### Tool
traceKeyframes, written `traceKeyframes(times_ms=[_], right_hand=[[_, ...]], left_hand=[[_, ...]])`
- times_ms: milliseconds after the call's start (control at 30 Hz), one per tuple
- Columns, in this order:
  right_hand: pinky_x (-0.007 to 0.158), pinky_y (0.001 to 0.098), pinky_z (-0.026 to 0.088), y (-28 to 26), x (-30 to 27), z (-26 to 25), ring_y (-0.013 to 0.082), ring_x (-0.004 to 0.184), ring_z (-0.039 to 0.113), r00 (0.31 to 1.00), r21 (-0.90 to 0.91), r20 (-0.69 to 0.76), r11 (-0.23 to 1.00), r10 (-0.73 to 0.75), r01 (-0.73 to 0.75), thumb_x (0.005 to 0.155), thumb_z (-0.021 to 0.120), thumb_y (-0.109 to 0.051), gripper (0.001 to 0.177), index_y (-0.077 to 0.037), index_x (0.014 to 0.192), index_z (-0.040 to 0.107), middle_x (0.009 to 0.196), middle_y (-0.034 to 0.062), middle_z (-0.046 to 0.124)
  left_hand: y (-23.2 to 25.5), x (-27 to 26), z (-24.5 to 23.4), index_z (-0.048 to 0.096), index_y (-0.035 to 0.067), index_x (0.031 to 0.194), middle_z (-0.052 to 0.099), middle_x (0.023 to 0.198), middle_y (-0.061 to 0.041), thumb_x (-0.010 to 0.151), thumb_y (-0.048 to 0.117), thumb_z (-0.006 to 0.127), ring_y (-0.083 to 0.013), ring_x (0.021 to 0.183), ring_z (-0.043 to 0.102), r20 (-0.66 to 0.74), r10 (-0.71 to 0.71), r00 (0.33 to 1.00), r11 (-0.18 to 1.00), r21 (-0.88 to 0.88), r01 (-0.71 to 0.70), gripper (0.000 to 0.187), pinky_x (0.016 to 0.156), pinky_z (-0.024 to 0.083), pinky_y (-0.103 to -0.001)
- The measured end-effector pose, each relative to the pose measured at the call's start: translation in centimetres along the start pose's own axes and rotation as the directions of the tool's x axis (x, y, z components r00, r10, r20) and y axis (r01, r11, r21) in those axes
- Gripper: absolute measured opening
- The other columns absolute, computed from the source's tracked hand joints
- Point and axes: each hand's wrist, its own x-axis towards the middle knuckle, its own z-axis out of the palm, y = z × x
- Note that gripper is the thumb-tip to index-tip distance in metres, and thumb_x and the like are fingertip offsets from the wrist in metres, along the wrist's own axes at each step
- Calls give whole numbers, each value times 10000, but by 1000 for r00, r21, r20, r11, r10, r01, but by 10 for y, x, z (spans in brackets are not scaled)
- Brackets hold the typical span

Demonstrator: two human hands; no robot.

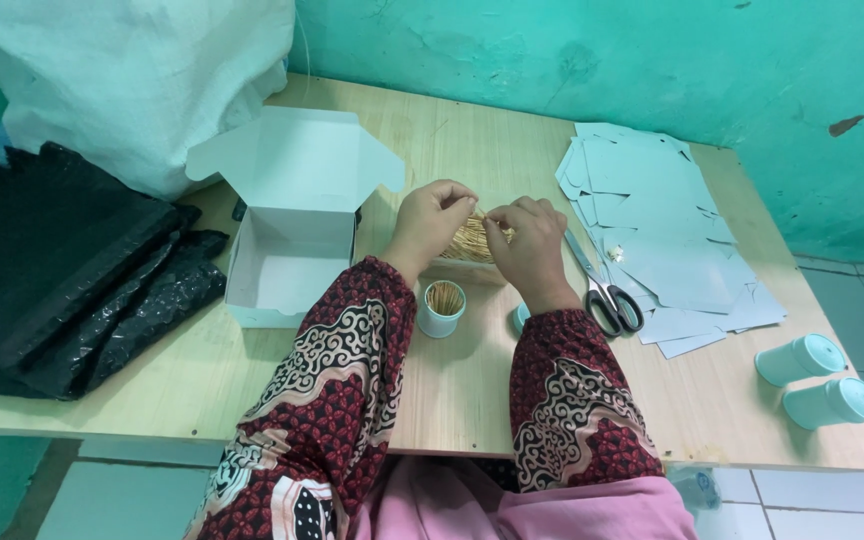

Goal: The person picks up toothpicks from a clear container and places them into a small blue paper tube one at a time by hand.

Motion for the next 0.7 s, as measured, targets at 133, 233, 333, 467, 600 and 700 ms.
traceKeyframes(times_ms=[133,233,333,467,600,700], right_hand=[[885,338,399,-5,-1,-3,145,860,571,1000,4,-9,1000,23,-23,930,764,-184,29,-211,928,776,781,-68,559],[843,337,396,-3,-3,2,160,852,575,988,43,-155,999,-16,23,876,809,-158,66,-195,923,780,777,-50,566],[831,318,426,-9,-1,-1,172,841,609,978,120,-201,990,-51,76,872,830,-147,80,-196,915,783,774,-46,600],[813,308,436,-12,1,1,164,820,621,985,220,-163,971,-58,93,870,816,-96,111,-195,922,813,755,-60,638],[799,286,507,-7,0,9,167,827,647,995,377,-78,926,61,-27,872,817,-91,100,-152,952,821,780,-6,708],[773,283,523,-14,-1,4,160,811,661,995,417,-74,908,69,-32,882,804,-64,105,-130,960,826,769,15,718]], left_hand=[[9,-7,-3,791,220,964,686,756,24,904,252,651,-86,785,629,-62,-30,998,998,-65,26,156,749,530,-270],[9,-10,-4,793,159,1039,698,784,-41,944,192,628,-99,780,619,-98,24,995,992,-122,-36,193,736,532,-293],[7,-11,-1,793,146,1036,703,779,-50,945,193,644,-114,759,635,-105,36,994,995,-92,-46,180,718,532,-288],[8,-14,-2,791,144,1023,706,752,-41,941,197,661,-99,736,647,-95,27,995,993,-115,-38,162,704,543,-285],[16,-19,-1,790,97,1041,728,779,-67,938,152,657,-100,735,669,-45,26,999,977,-209,-35,176,687,573,-274],[16,-23,1,801,85,1035,753,805,-89,925,107,675,-116,775,698,-36,35,999,966,-255,-43,168,698,593,-263]])
